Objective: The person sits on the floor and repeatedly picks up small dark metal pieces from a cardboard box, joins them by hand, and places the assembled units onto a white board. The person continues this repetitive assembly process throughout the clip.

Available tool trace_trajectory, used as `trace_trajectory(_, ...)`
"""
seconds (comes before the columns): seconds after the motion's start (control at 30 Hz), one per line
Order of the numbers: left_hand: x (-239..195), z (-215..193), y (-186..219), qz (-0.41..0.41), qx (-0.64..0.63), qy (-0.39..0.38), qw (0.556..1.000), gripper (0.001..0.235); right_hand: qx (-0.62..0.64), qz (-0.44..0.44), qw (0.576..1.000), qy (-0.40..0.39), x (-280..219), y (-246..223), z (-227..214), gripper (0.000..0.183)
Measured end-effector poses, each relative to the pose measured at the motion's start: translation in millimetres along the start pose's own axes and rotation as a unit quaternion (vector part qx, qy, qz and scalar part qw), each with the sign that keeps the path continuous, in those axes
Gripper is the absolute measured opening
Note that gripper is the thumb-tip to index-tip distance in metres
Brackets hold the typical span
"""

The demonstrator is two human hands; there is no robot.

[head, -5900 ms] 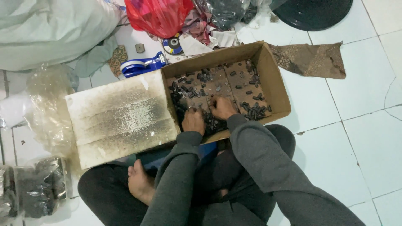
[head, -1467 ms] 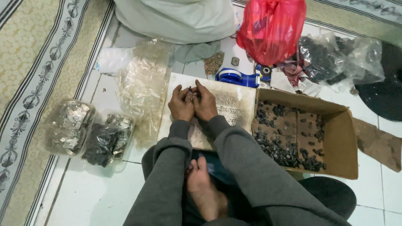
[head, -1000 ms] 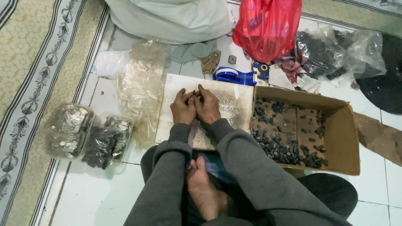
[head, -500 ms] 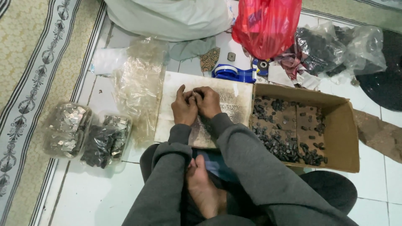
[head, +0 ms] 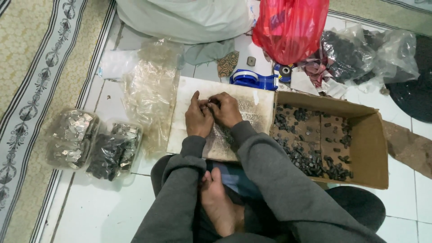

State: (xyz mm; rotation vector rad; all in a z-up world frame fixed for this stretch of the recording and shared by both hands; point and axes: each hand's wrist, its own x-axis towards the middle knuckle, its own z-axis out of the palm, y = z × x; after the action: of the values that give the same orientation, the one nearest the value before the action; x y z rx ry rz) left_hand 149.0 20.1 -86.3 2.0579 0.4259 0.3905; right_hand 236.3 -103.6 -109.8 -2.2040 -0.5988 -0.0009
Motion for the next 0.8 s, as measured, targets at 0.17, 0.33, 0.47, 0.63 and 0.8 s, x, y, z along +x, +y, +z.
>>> trace_trajectory(0.17, -1.9, 1.1, -5.2, 0.016, 0.012, 0.017, 1.000, 0.066, -0.026, -0.014, 0.999, -0.019, -4.7, -8.3, -2.4, 0.022)
trace_trajectory(0.33, -6.2, -0.6, -0.7, 0.030, 0.012, 0.032, 0.999, 0.068, -0.049, -0.035, 0.998, -0.023, -11.1, -15.3, -6.0, 0.027)
trace_trajectory(0.47, -1.6, 7.4, -6.4, 0.056, 0.015, 0.046, 0.997, 0.070, -0.047, -0.046, 0.998, -0.009, -7.4, -10.1, -8.2, 0.032)
trace_trajectory(0.63, 0.0, 2.0, -15.7, 0.094, 0.070, 0.078, 0.990, 0.068, -0.047, -0.040, 0.998, 0.001, -8.5, -0.5, 2.5, 0.026)
trace_trajectory(0.8, -6.3, -34.8, 8.9, 0.145, 0.338, -0.065, 0.928, 0.058, -0.092, -0.010, 0.996, 0.007, -8.7, -6.8, 0.4, 0.020)
